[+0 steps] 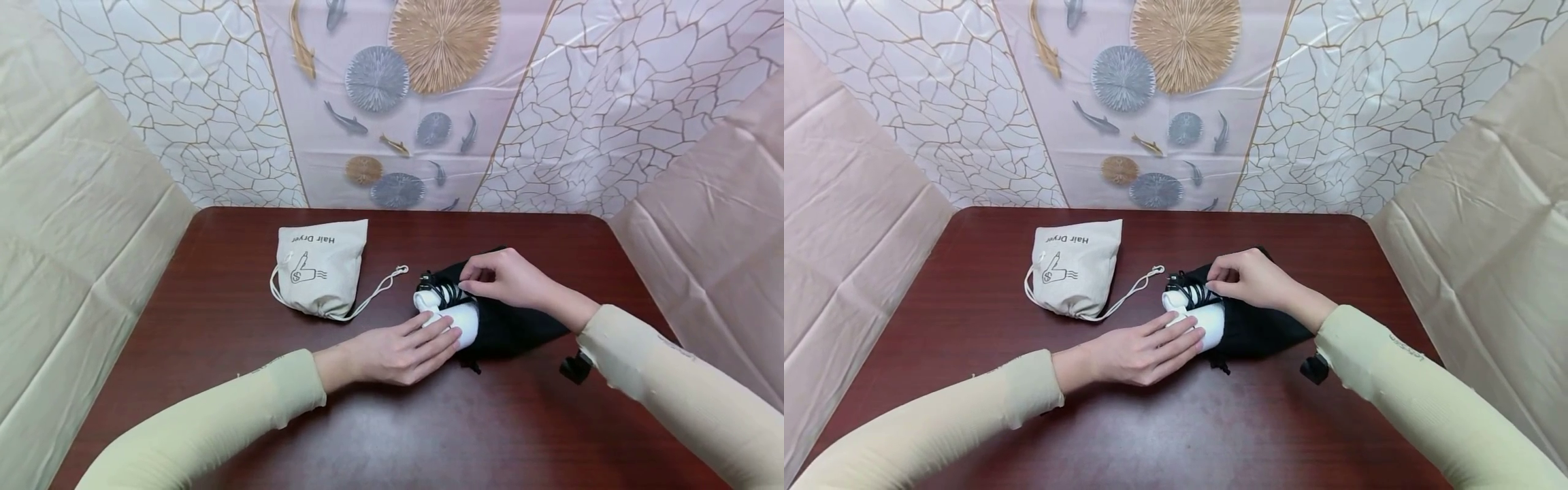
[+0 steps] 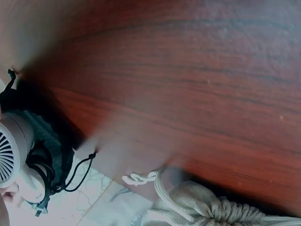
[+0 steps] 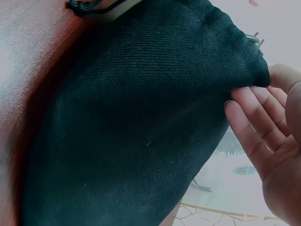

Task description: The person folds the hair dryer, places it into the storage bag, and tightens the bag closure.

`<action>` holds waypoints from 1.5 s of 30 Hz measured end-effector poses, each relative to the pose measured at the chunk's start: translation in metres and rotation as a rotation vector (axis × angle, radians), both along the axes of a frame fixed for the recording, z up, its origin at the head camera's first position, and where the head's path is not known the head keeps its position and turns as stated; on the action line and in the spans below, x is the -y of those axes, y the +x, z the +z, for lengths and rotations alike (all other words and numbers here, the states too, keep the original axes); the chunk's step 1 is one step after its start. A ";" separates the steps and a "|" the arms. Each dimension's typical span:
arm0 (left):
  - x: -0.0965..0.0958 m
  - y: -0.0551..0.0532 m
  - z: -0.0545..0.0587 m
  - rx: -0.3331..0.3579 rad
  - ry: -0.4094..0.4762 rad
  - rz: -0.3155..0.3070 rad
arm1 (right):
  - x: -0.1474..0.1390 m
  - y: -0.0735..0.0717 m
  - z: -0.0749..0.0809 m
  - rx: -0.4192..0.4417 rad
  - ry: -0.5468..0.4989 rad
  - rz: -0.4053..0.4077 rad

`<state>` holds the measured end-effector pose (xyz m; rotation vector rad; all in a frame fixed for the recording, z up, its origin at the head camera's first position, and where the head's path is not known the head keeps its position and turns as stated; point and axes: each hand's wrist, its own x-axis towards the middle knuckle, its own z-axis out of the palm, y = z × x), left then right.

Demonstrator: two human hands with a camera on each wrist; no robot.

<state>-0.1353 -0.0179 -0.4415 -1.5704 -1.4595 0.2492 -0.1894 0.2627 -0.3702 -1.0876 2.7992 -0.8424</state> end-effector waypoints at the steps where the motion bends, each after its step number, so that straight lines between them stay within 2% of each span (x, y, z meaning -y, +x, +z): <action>1: -0.001 0.000 -0.002 0.000 -0.007 -0.004 | 0.001 -0.001 -0.001 -0.002 -0.008 -0.004; 7: -0.005 0.003 -0.005 -0.008 -0.044 -0.032 | 0.008 -0.004 -0.007 -0.027 -0.058 -0.021; 13: -0.009 0.005 -0.005 0.002 -0.067 -0.027 | 0.016 -0.001 -0.006 -0.044 -0.106 -0.040; 18: -0.009 0.004 -0.005 0.013 -0.076 -0.004 | 0.021 0.004 -0.001 -0.026 -0.128 -0.030; 23: -0.005 0.000 -0.008 0.063 -0.071 0.042 | 0.019 0.007 -0.003 -0.020 -0.140 -0.023; 31: -0.004 -0.002 -0.013 0.166 -0.063 0.126 | 0.014 0.007 -0.010 0.105 -0.177 -0.069; 36: -0.008 -0.006 -0.016 0.206 -0.037 0.147 | 0.015 0.007 -0.012 0.174 -0.183 -0.102; 45: -0.010 -0.010 -0.021 0.296 -0.027 0.204 | 0.016 0.004 -0.019 0.217 -0.182 -0.123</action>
